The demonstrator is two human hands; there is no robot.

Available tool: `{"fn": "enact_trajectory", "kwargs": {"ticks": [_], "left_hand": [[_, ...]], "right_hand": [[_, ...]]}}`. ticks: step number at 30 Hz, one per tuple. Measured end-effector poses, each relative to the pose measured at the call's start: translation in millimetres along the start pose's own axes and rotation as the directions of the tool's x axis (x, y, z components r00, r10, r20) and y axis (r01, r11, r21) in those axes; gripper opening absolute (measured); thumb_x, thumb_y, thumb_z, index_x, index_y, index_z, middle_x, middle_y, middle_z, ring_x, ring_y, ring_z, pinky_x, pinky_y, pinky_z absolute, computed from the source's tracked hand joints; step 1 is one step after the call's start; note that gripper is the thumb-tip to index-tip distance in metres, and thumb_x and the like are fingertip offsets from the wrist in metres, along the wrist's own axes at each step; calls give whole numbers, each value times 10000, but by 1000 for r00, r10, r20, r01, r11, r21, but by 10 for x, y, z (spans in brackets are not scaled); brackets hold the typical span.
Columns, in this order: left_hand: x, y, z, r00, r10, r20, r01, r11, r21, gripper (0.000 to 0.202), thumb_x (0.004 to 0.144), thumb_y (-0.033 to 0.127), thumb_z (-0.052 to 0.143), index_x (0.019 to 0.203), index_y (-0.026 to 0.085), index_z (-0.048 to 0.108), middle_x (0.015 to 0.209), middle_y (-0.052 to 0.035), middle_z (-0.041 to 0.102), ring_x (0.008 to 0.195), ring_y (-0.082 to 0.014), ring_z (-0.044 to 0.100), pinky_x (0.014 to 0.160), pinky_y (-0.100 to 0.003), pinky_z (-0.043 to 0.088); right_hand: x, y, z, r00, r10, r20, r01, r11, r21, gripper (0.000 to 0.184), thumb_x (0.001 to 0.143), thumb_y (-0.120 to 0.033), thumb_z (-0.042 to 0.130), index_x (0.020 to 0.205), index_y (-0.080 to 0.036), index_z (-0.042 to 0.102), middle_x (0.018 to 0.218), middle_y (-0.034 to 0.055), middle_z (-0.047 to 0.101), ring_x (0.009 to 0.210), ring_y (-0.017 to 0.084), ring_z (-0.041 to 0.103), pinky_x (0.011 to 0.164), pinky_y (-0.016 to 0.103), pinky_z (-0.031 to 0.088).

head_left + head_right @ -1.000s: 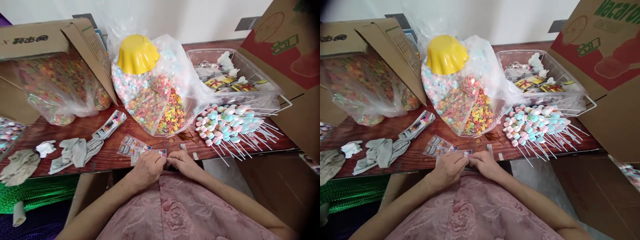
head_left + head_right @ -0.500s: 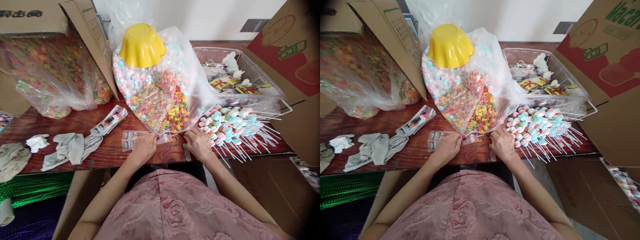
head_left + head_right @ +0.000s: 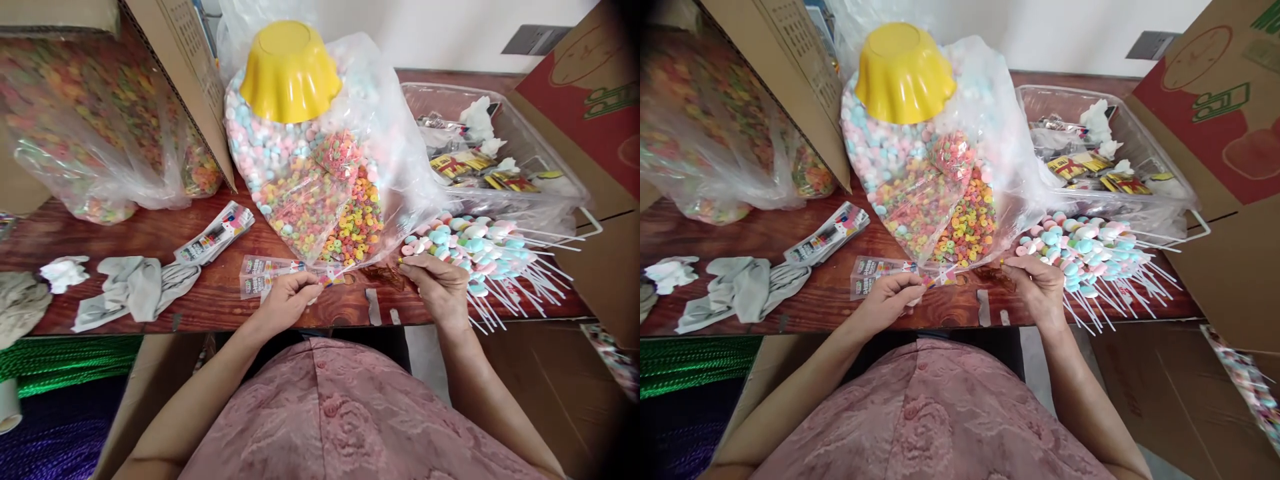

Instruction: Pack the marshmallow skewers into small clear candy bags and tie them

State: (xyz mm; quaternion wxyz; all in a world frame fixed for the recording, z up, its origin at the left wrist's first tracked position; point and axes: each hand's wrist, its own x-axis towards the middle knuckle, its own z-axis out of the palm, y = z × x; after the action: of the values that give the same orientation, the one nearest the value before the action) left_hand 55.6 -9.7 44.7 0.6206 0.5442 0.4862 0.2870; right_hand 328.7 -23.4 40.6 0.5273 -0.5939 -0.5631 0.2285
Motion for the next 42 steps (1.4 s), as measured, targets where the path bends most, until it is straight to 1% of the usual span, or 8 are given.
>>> {"fn": "enact_trajectory", "kwargs": {"ticks": [4,9,18,28,33,37,40,42], "left_hand": [[94,40,186,999,5,34,0,991,-136,257,742,393,645,683,144,615,568,43,505,473,-50,428,468,-182,342],[56,149,219,999,-47,21,51,959,-279,163,729,293,629,718,137,676,529,63,496,403,-18,371,418,-154,315],[-40,-9,73,998,-56,-21,43,919,-392,313,672,405,758,786,116,726,525,47,541,396,-13,383,402,-154,294],[6,-109,80,989,65,-129,-108,924,-366,430,662,512,785,604,121,612,516,53,491,476,-31,378,460,-182,281],[6,-119,60,993,85,-80,-108,935,-338,412,702,493,757,602,124,603,513,45,510,455,-36,392,448,-186,278],[30,-95,63,990,131,-42,-137,953,-271,406,714,483,746,590,123,604,515,36,517,463,-47,418,451,-191,295],[42,-56,69,978,207,-4,-203,956,-214,389,739,447,732,575,122,593,518,34,509,484,-52,426,473,-196,313],[43,-17,57,969,246,29,-239,959,-155,363,751,410,724,573,122,592,519,37,502,494,-52,421,482,-196,316]], "right_hand": [[-103,-280,294,977,-59,205,27,987,157,121,813,-260,688,901,-282,767,818,2,750,699,163,682,682,323,573],[-223,-399,605,803,-190,564,207,978,35,361,898,-171,508,1179,-270,713,932,47,751,823,174,694,782,331,556],[-287,-354,833,825,-146,547,160,987,21,345,861,-137,505,1086,-242,744,775,9,737,689,149,670,692,279,532],[-436,-345,949,913,-303,274,325,945,-38,471,833,-117,594,1284,-227,515,633,-73,602,514,85,521,554,218,441],[-521,-273,939,951,-56,303,4,985,170,98,813,-236,681,842,-205,593,651,-28,617,531,100,543,519,233,432],[-447,-242,926,813,196,548,-451,808,379,179,768,-316,735,721,-178,632,540,-46,538,453,72,435,458,217,349],[-312,-202,886,727,186,661,-534,758,374,227,703,-366,778,715,-171,662,553,-40,538,470,71,400,454,220,331],[-204,-193,832,681,108,724,-461,832,309,221,736,-376,748,721,-172,664,575,-32,543,493,80,413,465,223,342]]}}
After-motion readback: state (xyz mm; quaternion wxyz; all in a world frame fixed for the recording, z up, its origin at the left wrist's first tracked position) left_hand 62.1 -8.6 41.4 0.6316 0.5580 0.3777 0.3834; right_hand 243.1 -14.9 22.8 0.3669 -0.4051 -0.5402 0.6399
